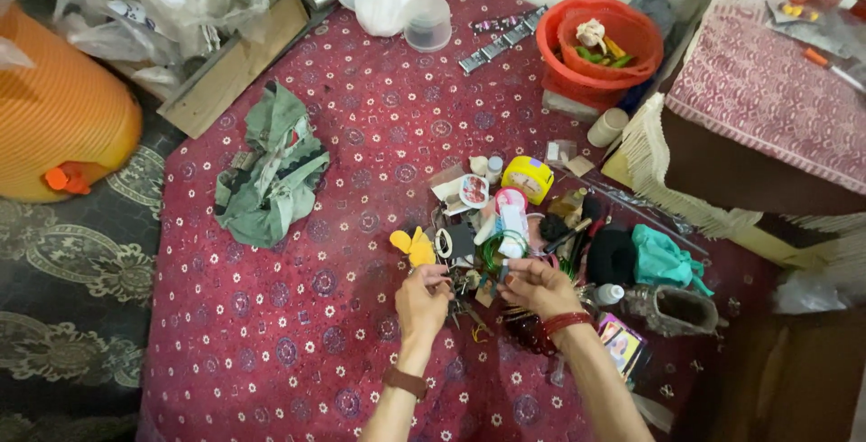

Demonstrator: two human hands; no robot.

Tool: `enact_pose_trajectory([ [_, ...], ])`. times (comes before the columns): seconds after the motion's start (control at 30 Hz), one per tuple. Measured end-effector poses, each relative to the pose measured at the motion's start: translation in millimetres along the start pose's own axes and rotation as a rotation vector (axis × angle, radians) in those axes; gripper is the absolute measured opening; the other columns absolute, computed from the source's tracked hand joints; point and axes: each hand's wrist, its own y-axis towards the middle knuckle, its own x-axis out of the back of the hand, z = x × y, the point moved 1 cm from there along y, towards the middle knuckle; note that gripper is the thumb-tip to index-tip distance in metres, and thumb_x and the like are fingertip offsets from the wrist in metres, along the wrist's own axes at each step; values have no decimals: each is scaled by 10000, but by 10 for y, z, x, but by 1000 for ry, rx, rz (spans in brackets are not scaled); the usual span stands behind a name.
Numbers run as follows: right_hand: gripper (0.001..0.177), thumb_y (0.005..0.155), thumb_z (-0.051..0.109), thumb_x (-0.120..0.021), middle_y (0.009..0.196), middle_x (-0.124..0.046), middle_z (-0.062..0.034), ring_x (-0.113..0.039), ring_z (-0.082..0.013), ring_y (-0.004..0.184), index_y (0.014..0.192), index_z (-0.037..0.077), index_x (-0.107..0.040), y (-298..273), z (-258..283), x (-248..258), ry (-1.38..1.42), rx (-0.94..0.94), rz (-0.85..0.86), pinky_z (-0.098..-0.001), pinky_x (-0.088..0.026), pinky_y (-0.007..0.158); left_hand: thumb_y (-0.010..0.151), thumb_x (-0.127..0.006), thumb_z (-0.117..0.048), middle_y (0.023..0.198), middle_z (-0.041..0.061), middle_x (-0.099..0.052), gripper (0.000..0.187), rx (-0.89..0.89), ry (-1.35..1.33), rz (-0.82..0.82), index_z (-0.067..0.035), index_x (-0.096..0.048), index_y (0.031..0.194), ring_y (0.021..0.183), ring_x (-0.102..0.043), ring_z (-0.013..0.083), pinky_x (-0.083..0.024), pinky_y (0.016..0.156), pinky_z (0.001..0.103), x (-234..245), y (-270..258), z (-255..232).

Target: The person repeatedly picks small items from a wooden drawer and places them onto a cluttered table. Items include hair ties, small cards, and miscellaneous trinkets. The person handles each item individually and sets it down without folding or arranging them into sections.

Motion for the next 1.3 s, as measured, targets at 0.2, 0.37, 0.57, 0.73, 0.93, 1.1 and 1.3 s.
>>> enact_pose_trajectory([
  [0.2,239,899,5,-683,1021,-766,-125,-754,-215,873,1136,-21,-683,15,-85,-112,-172,41,54,-323,-621,783,829,-792,-135,936,43,-818,238,-106,-100,149,-73,-783,1059,780,-755,88,-598,697,262,-199,-110,-107],
  [0.37,226,897,23,-702,1029,-768,-118,-768,-201,878,1117,-29,-683,36,-193,-97,-170,51,129,-317,-634,786,821,-839,-178,865,67,-814,232,-15,-130,158,-50,-792,1009,735,-740,102,-592,671,266,-295,-148,-71],
  [0.57,283,878,19,-716,1063,-763,-100,-745,-183,929,1159,-3,-685,-58,-65,-204,-218,37,129,-308,-620,812,846,-792,-148,868,46,-769,201,198,-342,221,-33,-783,1011,735,-722,120,-619,626,296,-294,-110,-68],
  [0.73,424,807,1,-770,1042,-741,-88,-723,-165,923,1211,53,-651,-135,123,-398,-360,138,111,-299,-605,808,881,-757,-128,908,67,-767,196,240,-471,251,-11,-753,1038,756,-743,140,-630,637,294,-291,-22,9],
  [0.93,329,824,59,-764,966,-783,-68,-750,-144,831,1144,33,-696,-133,22,-482,-631,221,43,-297,-611,743,875,-732,-96,916,58,-769,169,298,-459,270,-28,-725,1030,772,-762,148,-629,649,300,-176,-24,-49],
  [1.1,331,810,41,-750,907,-790,-60,-745,-136,781,1138,32,-708,-88,-81,-467,-624,174,13,-295,-612,699,894,-744,-122,854,52,-763,126,278,-418,264,-16,-769,956,750,-748,143,-631,648,305,-143,-40,-47],
  [1.3,293,862,97,-745,867,-781,-94,-710,-141,730,1137,-1,-718,115,-233,-380,-455,105,36,-281,-578,658,907,-719,-110,864,56,-778,126,266,-455,286,-16,-756,981,763,-758,145,-620,673,294,-108,34,-72],
])
